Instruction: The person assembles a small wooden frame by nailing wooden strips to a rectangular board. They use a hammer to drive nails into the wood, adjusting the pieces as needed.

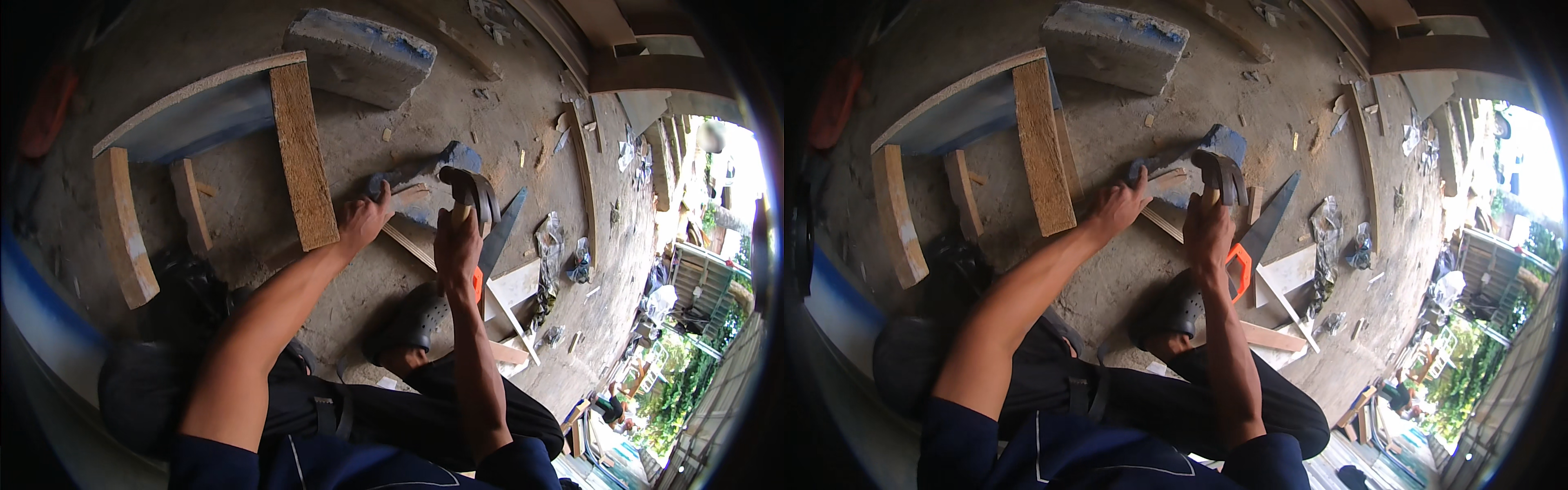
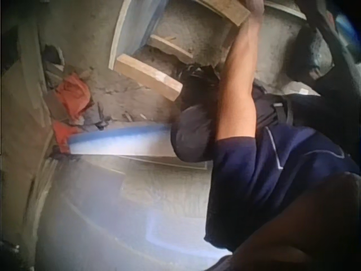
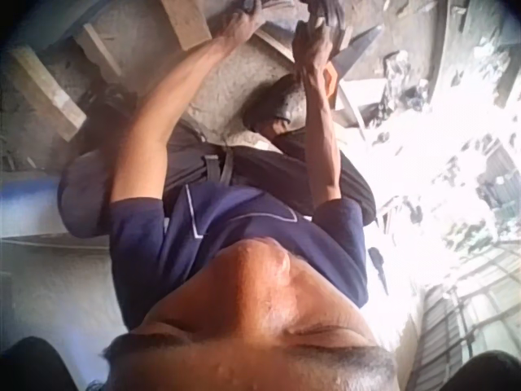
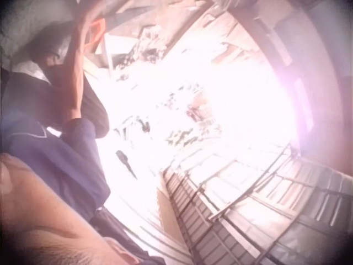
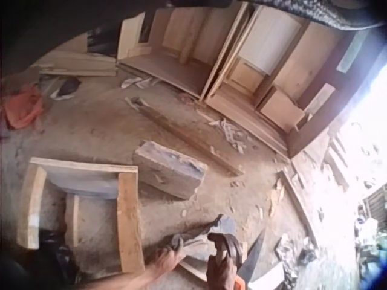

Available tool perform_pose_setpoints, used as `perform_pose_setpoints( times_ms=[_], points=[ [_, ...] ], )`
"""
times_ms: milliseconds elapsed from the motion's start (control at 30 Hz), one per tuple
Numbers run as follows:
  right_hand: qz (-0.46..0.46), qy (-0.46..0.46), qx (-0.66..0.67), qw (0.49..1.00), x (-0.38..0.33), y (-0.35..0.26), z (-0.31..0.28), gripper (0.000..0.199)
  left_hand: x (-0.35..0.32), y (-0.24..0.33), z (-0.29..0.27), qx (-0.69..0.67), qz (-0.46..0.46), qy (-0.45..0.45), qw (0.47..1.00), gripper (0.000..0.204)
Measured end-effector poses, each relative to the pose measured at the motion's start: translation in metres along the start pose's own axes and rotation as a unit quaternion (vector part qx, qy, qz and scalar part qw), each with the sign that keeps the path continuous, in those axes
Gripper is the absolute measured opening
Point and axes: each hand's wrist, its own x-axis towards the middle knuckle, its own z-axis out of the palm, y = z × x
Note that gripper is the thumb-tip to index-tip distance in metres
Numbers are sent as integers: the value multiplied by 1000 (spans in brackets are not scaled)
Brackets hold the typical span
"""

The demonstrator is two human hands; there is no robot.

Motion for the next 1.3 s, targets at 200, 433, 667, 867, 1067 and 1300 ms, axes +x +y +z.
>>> perform_pose_setpoints(
  times_ms=[200,433,667,867,1067,1300],
  points=[
    [14,-43,-14,999,-12,22,12,29,4,-1,3,-45,16,-6,999,69],
    [43,-35,-26,998,-11,15,12,31,2,-3,-1,-46,14,-13,999,69],
    [33,-8,-13,999,-16,11,8,28,1,-1,3,-63,17,-12,998,68],
    [73,-71,-5,995,-6,27,9,28,9,-5,-6,-88,8,-61,994,67],
    [108,-51,30,992,4,32,6,26,11,-22,16,-163,-24,235,958,68],
    [108,-57,173,977,4,56,20,25,19,-30,-101,-652,-176,-317,666,48]
  ],
)
